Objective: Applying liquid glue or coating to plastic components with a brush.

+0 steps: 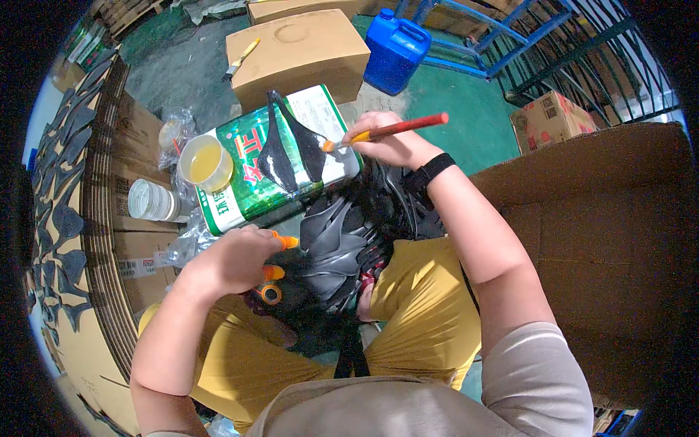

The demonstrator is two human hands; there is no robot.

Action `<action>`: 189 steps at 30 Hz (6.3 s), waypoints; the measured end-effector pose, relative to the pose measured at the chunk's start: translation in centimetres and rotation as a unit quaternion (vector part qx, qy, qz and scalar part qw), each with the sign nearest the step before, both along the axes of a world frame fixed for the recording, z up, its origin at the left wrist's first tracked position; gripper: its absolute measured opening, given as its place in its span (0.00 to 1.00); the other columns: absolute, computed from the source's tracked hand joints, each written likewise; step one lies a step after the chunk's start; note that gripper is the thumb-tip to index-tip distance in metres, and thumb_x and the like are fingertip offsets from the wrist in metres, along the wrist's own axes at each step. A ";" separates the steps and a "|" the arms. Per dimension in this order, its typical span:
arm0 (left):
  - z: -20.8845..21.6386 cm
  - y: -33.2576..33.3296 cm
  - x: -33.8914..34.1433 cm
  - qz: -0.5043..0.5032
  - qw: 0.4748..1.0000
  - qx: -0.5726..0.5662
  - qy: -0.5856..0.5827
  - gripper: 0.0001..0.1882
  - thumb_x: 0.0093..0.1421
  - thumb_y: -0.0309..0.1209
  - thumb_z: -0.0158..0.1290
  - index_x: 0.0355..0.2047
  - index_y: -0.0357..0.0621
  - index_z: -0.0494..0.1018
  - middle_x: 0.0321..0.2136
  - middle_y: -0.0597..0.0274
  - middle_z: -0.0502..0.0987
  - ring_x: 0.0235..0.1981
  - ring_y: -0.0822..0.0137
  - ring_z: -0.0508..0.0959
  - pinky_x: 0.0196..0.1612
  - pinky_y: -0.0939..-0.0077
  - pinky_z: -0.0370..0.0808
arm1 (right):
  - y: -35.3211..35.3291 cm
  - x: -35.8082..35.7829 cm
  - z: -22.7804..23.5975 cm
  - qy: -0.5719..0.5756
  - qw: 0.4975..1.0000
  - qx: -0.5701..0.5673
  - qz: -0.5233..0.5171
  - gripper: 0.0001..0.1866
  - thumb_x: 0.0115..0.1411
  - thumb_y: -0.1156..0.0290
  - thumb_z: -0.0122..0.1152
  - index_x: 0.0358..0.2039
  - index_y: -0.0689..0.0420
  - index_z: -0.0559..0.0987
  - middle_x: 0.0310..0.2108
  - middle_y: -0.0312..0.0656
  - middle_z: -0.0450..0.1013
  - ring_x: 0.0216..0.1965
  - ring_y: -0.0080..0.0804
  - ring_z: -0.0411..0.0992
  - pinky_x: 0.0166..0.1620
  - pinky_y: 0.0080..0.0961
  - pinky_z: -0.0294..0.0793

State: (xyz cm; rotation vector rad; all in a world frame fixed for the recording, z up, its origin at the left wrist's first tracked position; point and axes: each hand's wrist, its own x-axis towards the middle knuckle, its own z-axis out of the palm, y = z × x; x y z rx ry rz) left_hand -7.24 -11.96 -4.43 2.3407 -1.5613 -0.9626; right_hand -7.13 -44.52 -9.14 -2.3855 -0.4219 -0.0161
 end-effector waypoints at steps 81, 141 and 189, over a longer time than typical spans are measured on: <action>1.3 -15.1 23.8 0.157 0.975 0.046 -0.153 0.23 0.48 0.44 0.54 0.38 0.40 0.76 0.39 0.49 0.77 0.42 0.54 0.76 0.45 0.66 0.71 | -4.8 2.3 9.1 -0.202 0.831 0.433 -0.287 0.15 0.62 0.66 0.49 0.47 0.57 0.73 0.33 0.33 0.72 0.34 0.17 0.69 0.38 0.12 0.64; 11.9 75.6 -1.0 0.810 0.479 -0.332 0.060 0.14 0.59 0.34 0.39 0.43 0.43 0.66 0.42 0.59 0.72 0.44 0.64 0.70 0.51 0.65 0.64 | 2.3 13.5 5.4 -0.117 0.841 0.461 -0.257 0.16 0.66 0.67 0.42 0.52 0.54 0.70 0.38 0.32 0.69 0.40 0.18 0.66 0.45 0.13 0.65; 6.6 71.4 2.7 0.826 0.490 -0.035 -0.277 0.13 0.43 0.20 0.53 0.32 0.34 0.75 0.26 0.54 0.78 0.29 0.66 0.78 0.33 0.74 0.72 | 5.9 11.8 5.2 -0.063 0.866 0.440 -0.229 0.18 0.63 0.57 0.49 0.49 0.51 0.73 0.35 0.30 0.68 0.36 0.15 0.67 0.38 0.11 0.64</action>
